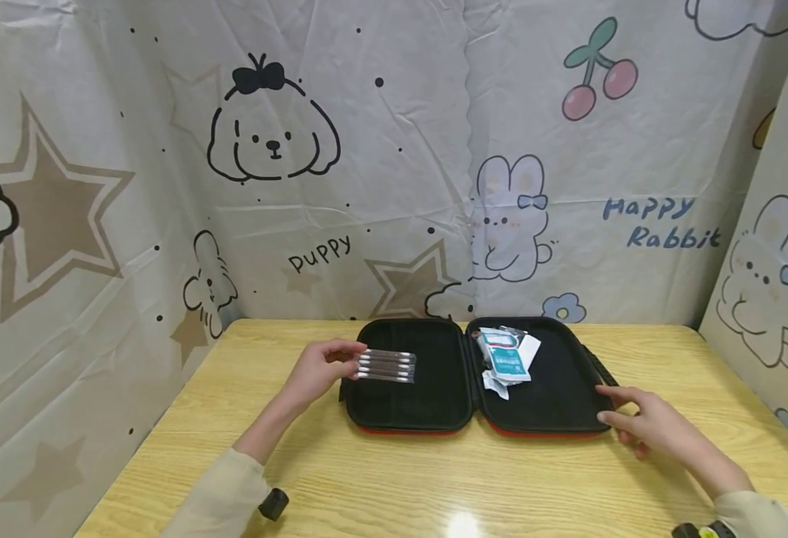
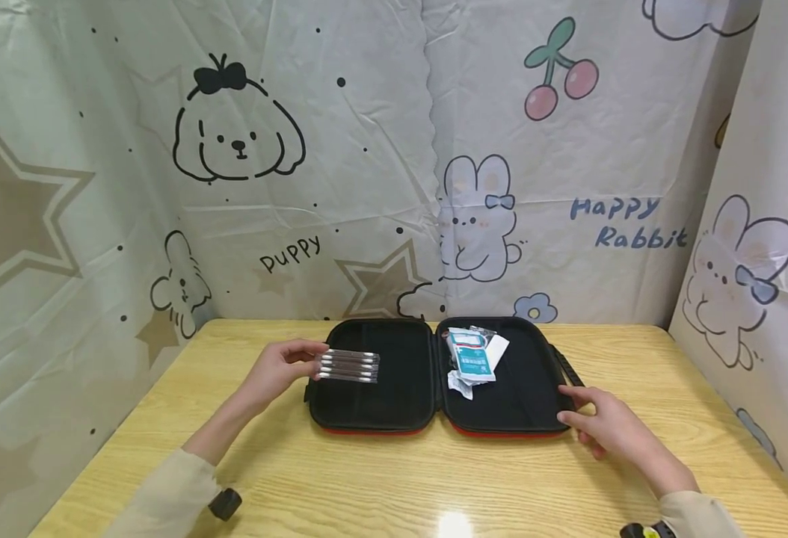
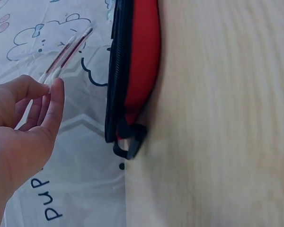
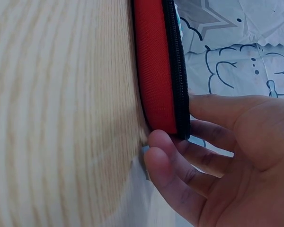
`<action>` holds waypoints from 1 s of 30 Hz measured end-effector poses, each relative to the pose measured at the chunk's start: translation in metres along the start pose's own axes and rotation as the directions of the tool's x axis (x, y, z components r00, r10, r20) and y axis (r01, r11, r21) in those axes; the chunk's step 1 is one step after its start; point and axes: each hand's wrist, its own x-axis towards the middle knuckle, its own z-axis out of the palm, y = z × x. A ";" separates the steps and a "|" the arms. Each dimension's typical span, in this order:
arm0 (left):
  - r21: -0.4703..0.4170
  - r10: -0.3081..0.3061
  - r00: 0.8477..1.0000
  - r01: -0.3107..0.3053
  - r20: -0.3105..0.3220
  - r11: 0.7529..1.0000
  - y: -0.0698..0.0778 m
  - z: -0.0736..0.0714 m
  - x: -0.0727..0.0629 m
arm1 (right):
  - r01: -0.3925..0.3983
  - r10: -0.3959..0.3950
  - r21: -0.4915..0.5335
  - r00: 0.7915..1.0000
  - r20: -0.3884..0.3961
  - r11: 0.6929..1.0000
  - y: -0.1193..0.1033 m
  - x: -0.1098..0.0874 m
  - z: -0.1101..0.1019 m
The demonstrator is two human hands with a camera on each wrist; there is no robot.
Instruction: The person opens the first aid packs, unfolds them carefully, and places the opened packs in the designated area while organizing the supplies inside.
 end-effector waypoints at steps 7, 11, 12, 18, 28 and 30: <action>0.031 -0.063 0.998 0.064 -0.018 0.997 -0.008 -0.013 -0.011 | -0.007 0.007 -0.002 1.000 0.012 1.000 -0.004 0.003 0.000; 0.035 -0.075 0.997 0.075 -0.001 0.997 -0.013 -0.018 -0.014 | -0.001 0.001 0.003 1.000 0.014 1.000 -0.003 0.003 0.000; 0.036 -0.077 0.997 0.077 0.006 0.996 -0.014 -0.019 -0.015 | -0.001 0.000 0.002 1.000 0.014 1.000 -0.002 0.003 0.000; 0.042 -0.088 0.995 0.087 0.040 0.995 -0.017 -0.024 -0.019 | -0.012 0.013 -0.011 1.000 0.015 1.000 0.002 0.000 -0.001; 0.092 -0.148 0.984 0.139 0.103 0.986 -0.019 -0.027 -0.024 | -0.017 0.018 -0.015 1.000 0.023 1.000 -0.001 0.000 -0.002; 0.102 -0.158 0.981 0.146 0.117 0.984 -0.019 -0.027 -0.024 | -0.019 0.019 -0.013 1.000 0.022 1.000 -0.002 -0.001 -0.001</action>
